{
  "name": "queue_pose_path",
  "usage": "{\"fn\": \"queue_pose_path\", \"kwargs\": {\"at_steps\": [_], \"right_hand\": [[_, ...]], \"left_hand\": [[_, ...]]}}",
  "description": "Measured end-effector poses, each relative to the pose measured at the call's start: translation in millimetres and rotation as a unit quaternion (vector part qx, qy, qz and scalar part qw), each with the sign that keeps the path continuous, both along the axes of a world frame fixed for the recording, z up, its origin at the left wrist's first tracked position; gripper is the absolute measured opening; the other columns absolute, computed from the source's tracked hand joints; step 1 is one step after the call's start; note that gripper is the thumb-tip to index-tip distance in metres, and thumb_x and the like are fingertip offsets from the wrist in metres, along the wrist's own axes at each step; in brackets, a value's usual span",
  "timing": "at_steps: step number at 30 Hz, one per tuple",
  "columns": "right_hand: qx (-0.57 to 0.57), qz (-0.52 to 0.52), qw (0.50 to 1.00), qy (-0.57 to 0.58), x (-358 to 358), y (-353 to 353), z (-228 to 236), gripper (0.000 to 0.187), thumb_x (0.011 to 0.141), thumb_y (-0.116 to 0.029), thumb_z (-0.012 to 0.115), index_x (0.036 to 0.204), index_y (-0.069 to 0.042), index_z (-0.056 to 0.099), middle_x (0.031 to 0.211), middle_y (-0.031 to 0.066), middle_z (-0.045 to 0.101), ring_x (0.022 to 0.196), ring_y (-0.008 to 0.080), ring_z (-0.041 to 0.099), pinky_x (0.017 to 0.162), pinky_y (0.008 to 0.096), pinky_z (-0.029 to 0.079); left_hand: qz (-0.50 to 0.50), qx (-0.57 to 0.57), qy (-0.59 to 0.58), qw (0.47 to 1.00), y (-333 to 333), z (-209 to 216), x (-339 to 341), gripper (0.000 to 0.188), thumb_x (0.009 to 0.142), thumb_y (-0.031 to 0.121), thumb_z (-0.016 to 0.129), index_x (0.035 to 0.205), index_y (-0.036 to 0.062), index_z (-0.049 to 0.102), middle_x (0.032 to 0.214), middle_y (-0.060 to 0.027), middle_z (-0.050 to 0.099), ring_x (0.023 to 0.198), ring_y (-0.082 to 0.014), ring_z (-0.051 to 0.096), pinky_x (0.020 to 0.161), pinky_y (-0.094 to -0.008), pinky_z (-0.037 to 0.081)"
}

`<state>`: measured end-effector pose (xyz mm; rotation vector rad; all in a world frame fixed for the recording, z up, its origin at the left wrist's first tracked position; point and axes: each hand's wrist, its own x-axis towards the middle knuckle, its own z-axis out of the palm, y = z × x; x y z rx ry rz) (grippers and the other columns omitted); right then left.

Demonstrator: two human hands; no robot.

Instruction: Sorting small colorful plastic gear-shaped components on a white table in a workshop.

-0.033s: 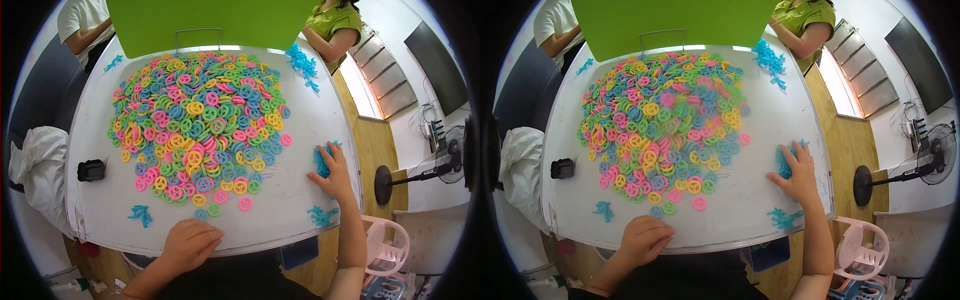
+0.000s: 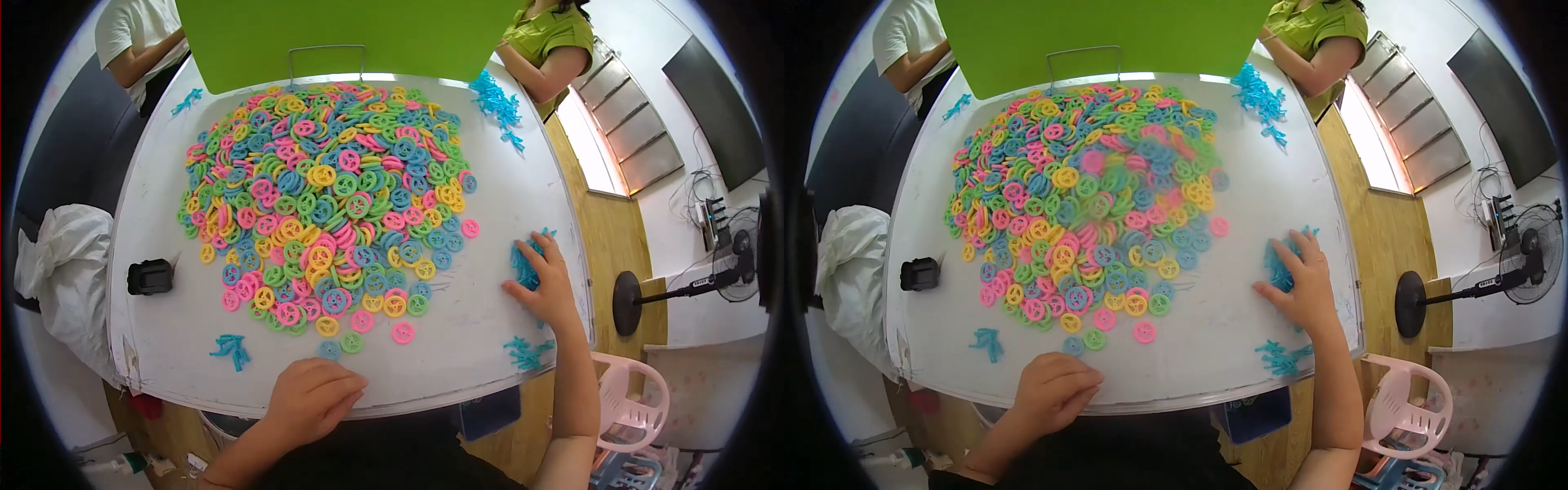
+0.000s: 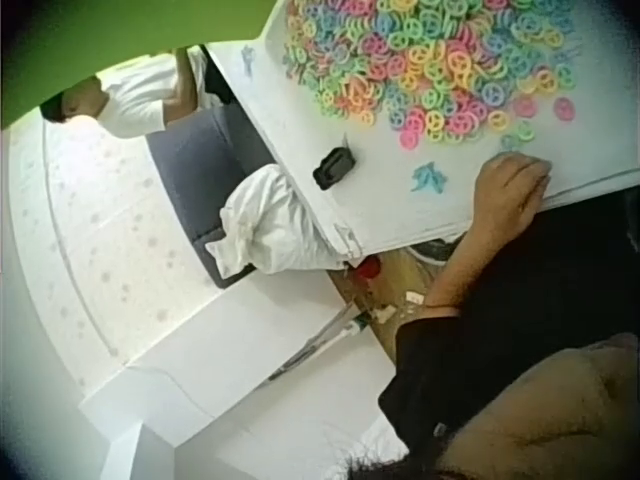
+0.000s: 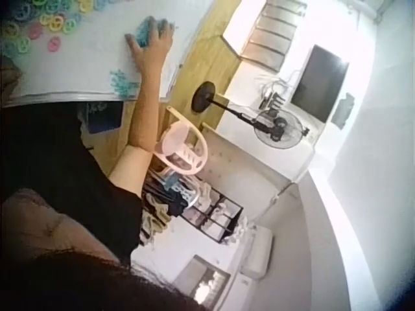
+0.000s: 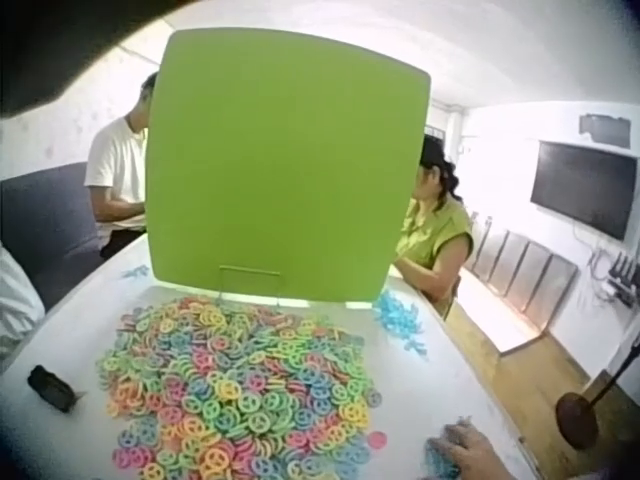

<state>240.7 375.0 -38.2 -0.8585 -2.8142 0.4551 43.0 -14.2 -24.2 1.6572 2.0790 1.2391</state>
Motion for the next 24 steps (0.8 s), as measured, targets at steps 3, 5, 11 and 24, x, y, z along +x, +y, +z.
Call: {"fn": "queue_pose_path", "kwargs": {"at_steps": [3, 5, 11, 24], "right_hand": [[-0.049, 0.102, 0.992, 0.054, -11, -4, 2, 0.062, 0.074, -0.030, 0.087, 0.131, -0.012, 0.069, 0.151, 0.0167, 0.051, 0.152, 0.0426, 0.031, 0.120, 0.0707, 0.018], [-0.069, 0.148, 0.984, 0.068, -19, -16, 12, 0.054, 0.072, -0.023, 0.088, 0.123, -0.012, 0.074, 0.145, 0.0142, 0.058, 0.150, 0.0411, 0.036, 0.120, 0.0706, 0.018], [0.078, 0.196, 0.977, -0.013, -44, -65, 39, 0.047, 0.068, -0.021, 0.087, 0.113, -0.014, 0.075, 0.135, 0.0079, 0.061, 0.144, 0.0376, 0.044, 0.120, 0.0711, 0.019], [0.208, 0.229, 0.938, 0.154, -51, -85, 37, 0.028, 0.072, 0.002, 0.079, 0.096, -0.008, 0.073, 0.090, 0.0041, 0.069, 0.089, 0.0228, 0.065, 0.102, 0.0504, 0.047]], "left_hand": [[-0.009, 0.006, -0.022, 1.000, -2, -3, 0, 0.023, 0.077, 0.004, 0.081, 0.099, 0.0100, 0.074, 0.091, -0.0053, 0.072, 0.083, -0.0262, 0.069, 0.073, -0.0374, 0.054], [-0.012, 0.008, -0.025, 1.000, 2, -8, 0, 0.023, 0.077, 0.004, 0.081, 0.099, 0.0101, 0.075, 0.091, -0.0053, 0.072, 0.082, -0.0258, 0.069, 0.073, -0.0373, 0.054], [-0.023, 0.011, -0.038, 0.999, 3, -8, 0, 0.024, 0.079, 0.003, 0.080, 0.101, 0.0098, 0.075, 0.091, -0.0054, 0.072, 0.082, -0.0248, 0.070, 0.071, -0.0372, 0.054], [-0.016, 0.040, -0.027, 0.999, 3, -5, -2, 0.025, 0.080, 0.005, 0.082, 0.103, 0.0092, 0.075, 0.090, -0.0048, 0.072, 0.083, -0.0241, 0.070, 0.071, -0.0367, 0.054]]}}
